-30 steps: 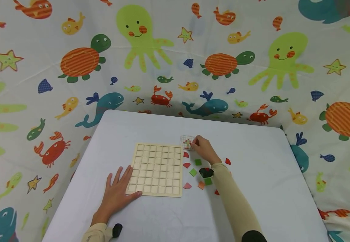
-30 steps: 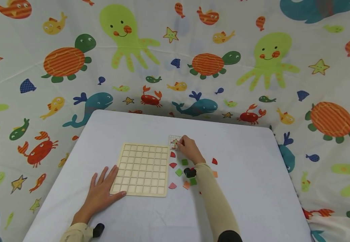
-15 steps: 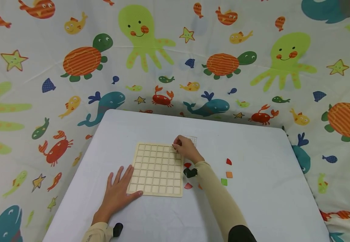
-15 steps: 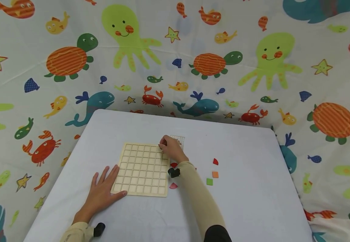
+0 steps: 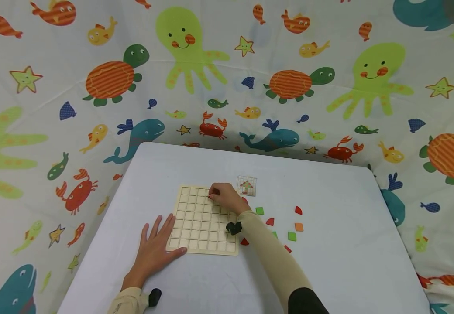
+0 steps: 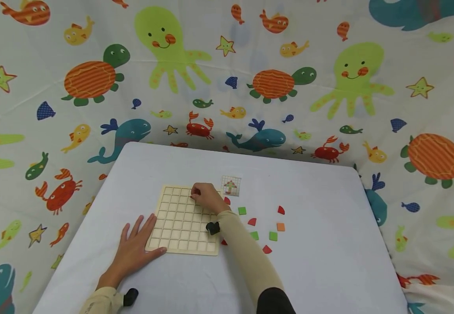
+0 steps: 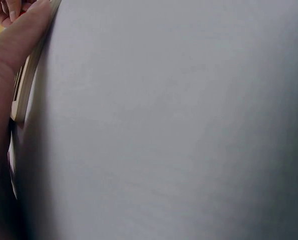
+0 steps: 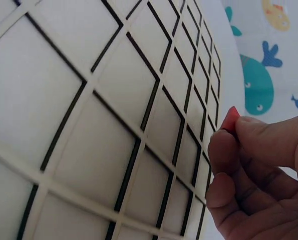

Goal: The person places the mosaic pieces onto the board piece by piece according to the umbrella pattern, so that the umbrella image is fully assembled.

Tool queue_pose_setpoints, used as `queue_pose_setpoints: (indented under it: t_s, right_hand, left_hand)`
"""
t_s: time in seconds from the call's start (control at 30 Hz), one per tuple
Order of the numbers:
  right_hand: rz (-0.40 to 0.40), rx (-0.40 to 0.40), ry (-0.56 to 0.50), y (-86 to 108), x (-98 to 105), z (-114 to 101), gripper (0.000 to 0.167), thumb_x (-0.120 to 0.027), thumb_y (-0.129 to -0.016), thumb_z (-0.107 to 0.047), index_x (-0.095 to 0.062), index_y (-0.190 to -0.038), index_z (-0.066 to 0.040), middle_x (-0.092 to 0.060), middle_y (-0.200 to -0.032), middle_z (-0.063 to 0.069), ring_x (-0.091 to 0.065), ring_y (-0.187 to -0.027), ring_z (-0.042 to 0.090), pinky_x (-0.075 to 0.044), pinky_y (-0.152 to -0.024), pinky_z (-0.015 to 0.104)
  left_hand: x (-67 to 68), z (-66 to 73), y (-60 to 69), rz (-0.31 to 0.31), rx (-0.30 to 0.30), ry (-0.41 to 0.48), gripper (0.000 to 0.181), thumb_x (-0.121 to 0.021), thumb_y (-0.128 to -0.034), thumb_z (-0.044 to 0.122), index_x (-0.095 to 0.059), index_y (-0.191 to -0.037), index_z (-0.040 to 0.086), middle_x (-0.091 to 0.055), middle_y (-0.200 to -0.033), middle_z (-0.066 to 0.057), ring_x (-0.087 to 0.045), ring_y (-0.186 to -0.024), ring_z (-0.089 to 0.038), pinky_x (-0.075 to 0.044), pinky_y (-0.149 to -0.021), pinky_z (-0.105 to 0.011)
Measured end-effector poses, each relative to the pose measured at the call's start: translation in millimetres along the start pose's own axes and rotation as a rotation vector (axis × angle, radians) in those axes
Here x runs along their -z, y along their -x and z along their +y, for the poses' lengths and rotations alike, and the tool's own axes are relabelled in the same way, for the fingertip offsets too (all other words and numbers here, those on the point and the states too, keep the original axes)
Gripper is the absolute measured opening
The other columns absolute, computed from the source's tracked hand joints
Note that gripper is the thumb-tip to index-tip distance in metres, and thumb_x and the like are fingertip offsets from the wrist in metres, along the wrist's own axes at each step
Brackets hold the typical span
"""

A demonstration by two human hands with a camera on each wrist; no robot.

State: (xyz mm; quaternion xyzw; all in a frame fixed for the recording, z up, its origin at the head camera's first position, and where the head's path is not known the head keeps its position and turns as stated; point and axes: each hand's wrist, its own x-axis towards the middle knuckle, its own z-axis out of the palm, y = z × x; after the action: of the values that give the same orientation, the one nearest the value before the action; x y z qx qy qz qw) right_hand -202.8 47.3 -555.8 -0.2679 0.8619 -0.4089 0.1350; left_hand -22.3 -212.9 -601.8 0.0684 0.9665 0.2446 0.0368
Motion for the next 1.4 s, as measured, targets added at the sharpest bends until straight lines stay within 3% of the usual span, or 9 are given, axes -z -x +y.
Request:
queue_pose_setpoints:
  t_s: [0.23, 0.4, 0.63, 1.23, 1.4]
  right_hand:
    - [-0.028, 0.031, 0.090, -0.7, -10.0, 0.7, 0.012, -0.067, -0.104, 0.000, -0.076, -0.099, -0.006, -0.073, -0.098, 0.003, -0.064, -0.089, 0.015, -0.055, -0.083, 0.031]
    - [-0.019, 0.035, 0.073, 0.0, -13.2, 1.2, 0.014, -0.066, -0.105, 0.001, -0.076, -0.100, -0.007, -0.071, -0.099, 0.003, -0.065, -0.091, 0.017, -0.056, -0.083, 0.032]
    - [0.001, -0.026, 0.045, -0.7, -16.8, 4.4, 0.005, -0.067, -0.106, -0.004, -0.071, -0.109, -0.004, -0.066, -0.097, 0.002, -0.062, -0.087, 0.016, -0.053, -0.079, 0.031]
    - [0.008, 0.022, 0.102, -1.4, -19.2, 4.8, 0.010, -0.069, -0.103, -0.003, -0.077, -0.099, -0.006, -0.069, -0.097, 0.004, -0.064, -0.088, 0.017, -0.056, -0.079, 0.029]
    - [0.042, 0.042, 0.062, -0.5, -19.1, 6.0, 0.010, -0.067, -0.104, -0.003, -0.077, -0.104, -0.004, -0.070, -0.100, 0.006, -0.064, -0.088, 0.018, -0.056, -0.080, 0.031]
  left_hand:
    - [-3.6, 0.1, 0.0, 0.027, -0.022, -0.007, 0.112, -0.073, -0.0887, 0.069, -0.031, -0.168, 0.004, -0.029, -0.174, -0.015, -0.010, -0.162, -0.041, 0.005, -0.125, -0.064]
    - [-3.0, -0.7, -0.2, 0.023, -0.010, -0.006, 0.113, -0.075, -0.0877, 0.069, -0.031, -0.169, 0.004, -0.029, -0.174, -0.014, -0.009, -0.162, -0.040, 0.005, -0.125, -0.063]
    - [-4.0, -2.0, -1.1, -0.006, 0.003, -0.008, 0.113, -0.073, -0.0879, 0.071, -0.029, -0.169, 0.005, -0.027, -0.176, -0.013, -0.007, -0.162, -0.040, 0.006, -0.125, -0.064]
    - [-0.3, 1.8, 0.1, 0.011, 0.003, -0.009, 0.111, -0.071, -0.0893, 0.071, -0.031, -0.169, 0.004, -0.027, -0.175, -0.013, -0.009, -0.162, -0.041, 0.004, -0.125, -0.066]
    - [-1.2, 0.6, 0.3, 0.031, -0.008, -0.005, 0.111, -0.073, -0.0886, 0.070, -0.032, -0.168, 0.004, -0.029, -0.174, -0.014, -0.010, -0.162, -0.041, 0.003, -0.125, -0.065]
